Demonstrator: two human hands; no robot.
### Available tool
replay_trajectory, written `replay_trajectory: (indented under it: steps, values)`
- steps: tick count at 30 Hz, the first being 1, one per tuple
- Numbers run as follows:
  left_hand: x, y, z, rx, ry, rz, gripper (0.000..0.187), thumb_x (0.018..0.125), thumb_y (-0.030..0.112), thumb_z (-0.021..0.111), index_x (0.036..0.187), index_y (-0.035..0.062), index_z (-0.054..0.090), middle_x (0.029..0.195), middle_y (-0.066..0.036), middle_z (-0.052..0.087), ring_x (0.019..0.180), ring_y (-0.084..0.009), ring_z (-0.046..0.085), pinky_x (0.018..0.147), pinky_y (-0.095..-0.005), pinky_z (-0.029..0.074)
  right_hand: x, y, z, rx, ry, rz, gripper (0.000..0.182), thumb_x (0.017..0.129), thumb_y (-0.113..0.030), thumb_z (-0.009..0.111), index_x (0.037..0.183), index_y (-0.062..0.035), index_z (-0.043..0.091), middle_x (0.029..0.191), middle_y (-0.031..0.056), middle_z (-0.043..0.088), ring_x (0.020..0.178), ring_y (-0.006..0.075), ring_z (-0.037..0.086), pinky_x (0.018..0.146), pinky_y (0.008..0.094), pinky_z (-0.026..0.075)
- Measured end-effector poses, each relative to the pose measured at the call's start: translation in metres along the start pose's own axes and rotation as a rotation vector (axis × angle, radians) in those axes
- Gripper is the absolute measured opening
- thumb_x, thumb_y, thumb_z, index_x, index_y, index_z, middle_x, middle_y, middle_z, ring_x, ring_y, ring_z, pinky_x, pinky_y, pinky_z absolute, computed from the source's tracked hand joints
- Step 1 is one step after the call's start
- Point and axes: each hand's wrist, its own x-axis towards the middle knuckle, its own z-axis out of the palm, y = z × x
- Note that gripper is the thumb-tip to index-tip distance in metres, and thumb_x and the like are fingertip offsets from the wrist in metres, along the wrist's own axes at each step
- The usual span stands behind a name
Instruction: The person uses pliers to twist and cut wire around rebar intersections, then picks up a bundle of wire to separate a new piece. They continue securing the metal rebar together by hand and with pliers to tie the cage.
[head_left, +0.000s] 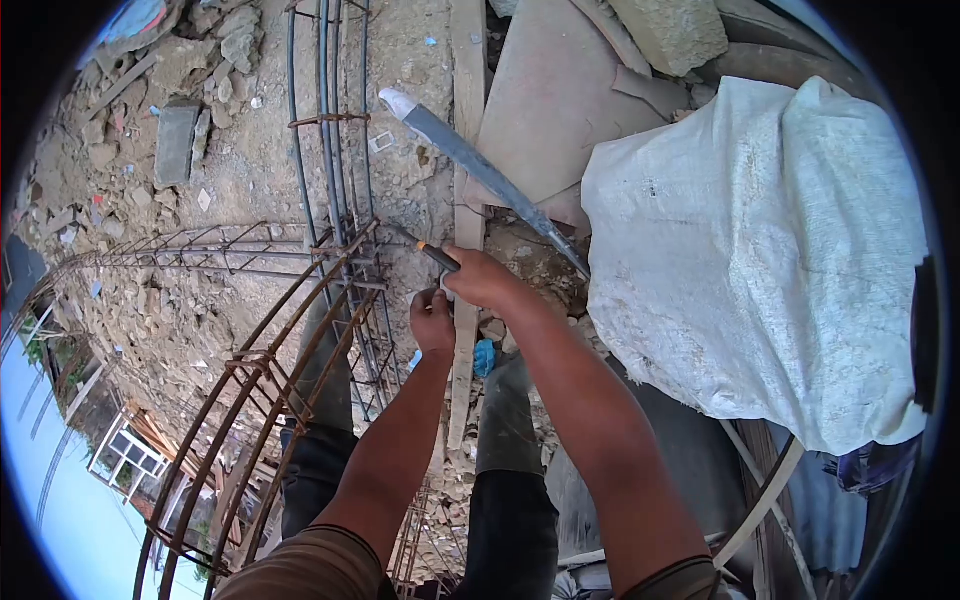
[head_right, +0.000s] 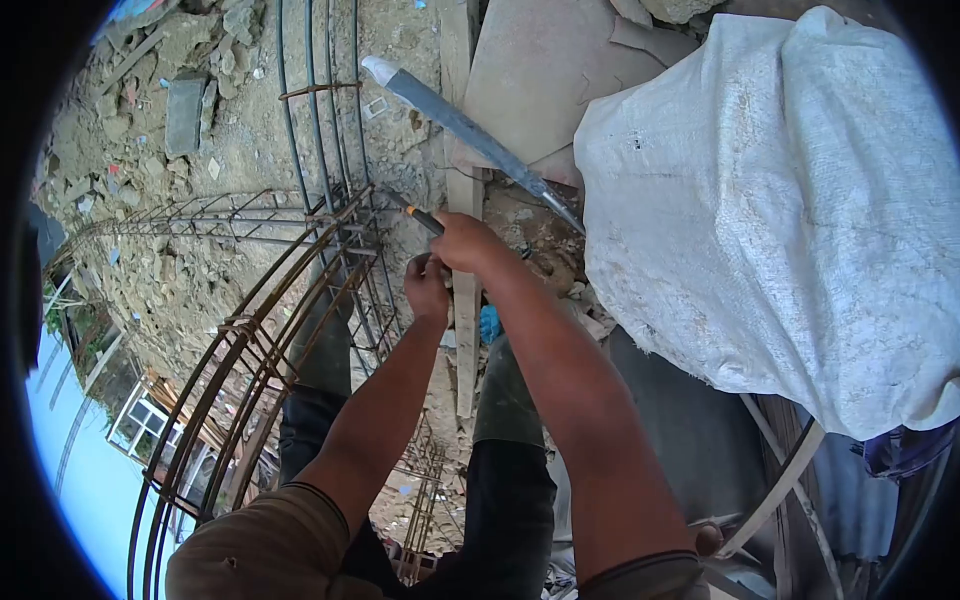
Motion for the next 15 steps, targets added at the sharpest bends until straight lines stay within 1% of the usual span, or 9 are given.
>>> replay_trajectory:
  steps: [1,2,4,5,6,8,9,11,15]
  values:
    - [0.009,0.0,-0.006,0.24,0.037,0.235,0.023,0.095,0.021,0.057,0.104,0.0018,0.065,0.102,-0.012,0.064,0.089,-0.0249,0.061,0.077,-0.0391,0.05,-0.004,0.01,-0.001,0.024,-0.055,0.018,0.048,0.082,-0.023,0.062,0.126,-0.0036,0.061,0.105,0.0274,0.068,0.101,0.0412,0.066,0.087,0.0461,0.052]
    - [0.02,0.005,-0.009,0.25,0.018,0.248,0.023,0.095,0.021,0.057,0.104,0.0018,0.065,0.102,-0.012,0.064,0.089,-0.0249,0.061,0.077,-0.0391,0.05,-0.013,0.015,-0.005,0.04,-0.036,0.021,0.048,0.082,-0.023,0.062,0.126,-0.0036,0.061,0.105,0.0274,0.068,0.101,0.0412,0.066,0.087,0.0461,0.052]
    - [0.018,0.019,-0.017,0.47,0.038,0.461,0.022,0.096,0.016,0.058,0.106,-0.0015,0.065,0.106,-0.011,0.065,0.09,-0.0241,0.063,0.082,-0.0384,0.049,-0.047,0.034,0.0,0.112,0.007,0.021,0.048,0.082,-0.021,0.063,0.127,-0.0043,0.061,0.093,0.0236,0.068,0.089,0.0369,0.067,0.081,0.0439,0.052]
    - [0.014,0.035,-0.012,0.438,0.006,0.451,0.03,0.098,0.021,0.059,0.116,-0.0017,0.065,0.114,-0.014,0.063,0.098,-0.025,0.062,0.085,-0.0391,0.05,-0.065,0.054,0.006,0.247,0.012,0.044,0.048,0.084,-0.019,0.062,0.129,-0.0048,0.06,0.089,0.0191,0.066,0.082,0.0309,0.065,0.077,0.0411,0.051]
    - [0.02,0.042,0.001,0.434,0.007,0.463,0.03,0.098,0.021,0.059,0.116,-0.0017,0.065,0.114,-0.014,0.063,0.098,-0.025,0.062,0.085,-0.0391,0.05,-0.082,0.074,0.016,0.372,0.015,0.059,0.047,0.086,-0.017,0.062,0.131,-0.0053,0.058,0.084,0.0145,0.064,0.076,0.0249,0.062,0.074,0.0382,0.05]
    - [0.031,0.054,0.031,0.148,-0.101,0.439,0.041,0.096,0.025,0.063,0.128,-0.001,0.061,0.121,-0.015,0.06,0.104,-0.027,0.06,0.091,-0.0396,0.048,-0.124,0.093,0.053,0.69,0.288,-0.002,0.049,0.089,-0.015,0.062,0.136,-0.0075,0.054,0.084,0.0065,0.059,0.072,0.0147,0.054,0.071,0.0331,0.047]
    - [0.03,0.066,0.048,0.145,-0.104,0.441,0.041,0.096,0.025,0.063,0.128,-0.001,0.061,0.121,-0.015,0.06,0.104,-0.027,0.06,0.091,-0.0396,0.048,-0.143,0.096,0.062,0.689,0.293,-0.004,0.049,0.089,-0.015,0.062,0.136,-0.0075,0.054,0.084,0.0065,0.059,0.072,0.0147,0.054,0.071,0.0331,0.047]
    - [0.029,0.095,0.081,0.204,0.105,0.49,0.051,0.093,0.034,0.068,0.132,0.0034,0.059,0.125,-0.019,0.058,0.114,-0.0322,0.056,0.1,-0.0415,0.044,-0.174,0.104,0.072,0.636,0.521,0.121,0.056,0.091,-0.012,0.062,0.145,-0.0117,0.046,0.094,0.0035,0.061,0.079,0.012,0.056,0.074,0.0309,0.047]
    - [0.073,0.095,0.102,0.066,-0.056,0.431,0.068,0.088,0.036,0.075,0.142,0.0031,0.05,0.143,-0.019,0.049,0.124,-0.0292,0.052,0.109,-0.0383,0.038,-0.192,0.136,0.097,0.707,0.633,-0.04,0.077,0.09,-0.018,0.07,0.156,-0.0133,0.031,0.1,0.0029,0.059,0.09,0.0086,0.055,0.083,0.0276,0.046]
